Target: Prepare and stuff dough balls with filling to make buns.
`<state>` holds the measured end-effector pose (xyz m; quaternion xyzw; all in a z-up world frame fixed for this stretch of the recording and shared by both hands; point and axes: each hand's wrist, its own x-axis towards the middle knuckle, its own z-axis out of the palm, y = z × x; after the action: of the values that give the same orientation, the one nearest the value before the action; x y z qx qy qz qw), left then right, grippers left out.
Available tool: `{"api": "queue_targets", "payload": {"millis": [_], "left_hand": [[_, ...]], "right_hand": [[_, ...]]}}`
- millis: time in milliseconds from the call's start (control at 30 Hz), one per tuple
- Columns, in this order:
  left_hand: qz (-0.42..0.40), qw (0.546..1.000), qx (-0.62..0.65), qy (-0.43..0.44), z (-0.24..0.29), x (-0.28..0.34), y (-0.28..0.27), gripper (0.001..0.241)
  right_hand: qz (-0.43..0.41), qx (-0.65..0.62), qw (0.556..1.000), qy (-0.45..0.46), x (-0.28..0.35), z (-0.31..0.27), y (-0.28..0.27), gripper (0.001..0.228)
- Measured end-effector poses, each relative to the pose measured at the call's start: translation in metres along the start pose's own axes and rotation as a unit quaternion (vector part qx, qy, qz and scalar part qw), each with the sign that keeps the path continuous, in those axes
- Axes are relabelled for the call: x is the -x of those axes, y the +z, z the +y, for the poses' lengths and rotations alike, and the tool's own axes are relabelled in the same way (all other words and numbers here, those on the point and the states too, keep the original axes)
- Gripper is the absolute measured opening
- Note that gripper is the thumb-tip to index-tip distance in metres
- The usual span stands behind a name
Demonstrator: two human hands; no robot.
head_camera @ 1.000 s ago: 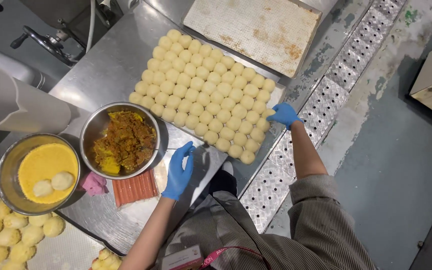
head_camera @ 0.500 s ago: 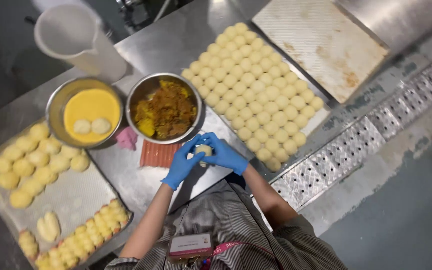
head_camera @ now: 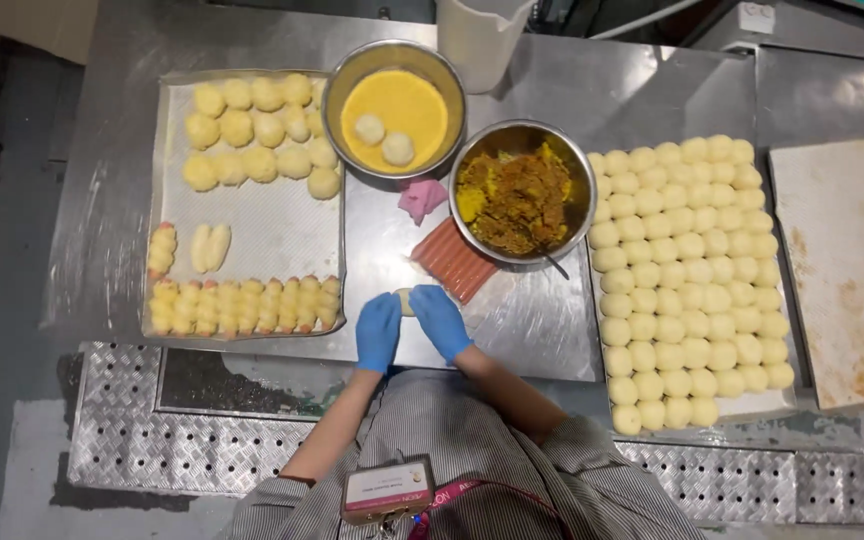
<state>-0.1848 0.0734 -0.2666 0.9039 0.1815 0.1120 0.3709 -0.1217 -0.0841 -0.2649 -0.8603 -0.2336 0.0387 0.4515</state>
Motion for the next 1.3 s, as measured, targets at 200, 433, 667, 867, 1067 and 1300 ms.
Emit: {"api": "queue_targets", "payload": {"millis": [200, 433, 667, 867, 1067, 1300], "left_hand": [[-0.081, 0.962, -0.014, 0.261, 0.021, 0.013, -0.025, 0.045], [-0.24, 0.933, -0.132, 0.234, 0.018, -0.008, -0.02, 0.062], [-0.224, 0.938, -0.118, 0.236, 0.048, -0.027, -0.019, 0.079], [-0.232, 0.931, -0.077, 0.271, 0.045, -0.045, -0.048, 0.069], [-0.319, 0.924, -0.112, 0.181, 0.06, -0.068, -0.049, 0.057], [-0.219, 0.935, -0.076, 0.269, 0.026, -0.04, -0.028, 0.072]], "right_hand": [[-0.017, 0.037, 0.997, -0.072, 0.031, -0.012, -0.018, 0.029], [-0.076, 0.12, 0.99, 0.005, 0.016, -0.019, -0.017, 0.041], [-0.09, 0.101, 0.991, 0.016, -0.01, -0.036, -0.024, 0.068], [-0.083, 0.037, 0.995, 0.027, -0.026, -0.064, -0.038, 0.064], [-0.19, 0.051, 0.969, 0.149, -0.052, -0.08, -0.054, 0.056], [-0.069, 0.045, 0.995, -0.047, -0.004, -0.029, -0.02, 0.069]]}}
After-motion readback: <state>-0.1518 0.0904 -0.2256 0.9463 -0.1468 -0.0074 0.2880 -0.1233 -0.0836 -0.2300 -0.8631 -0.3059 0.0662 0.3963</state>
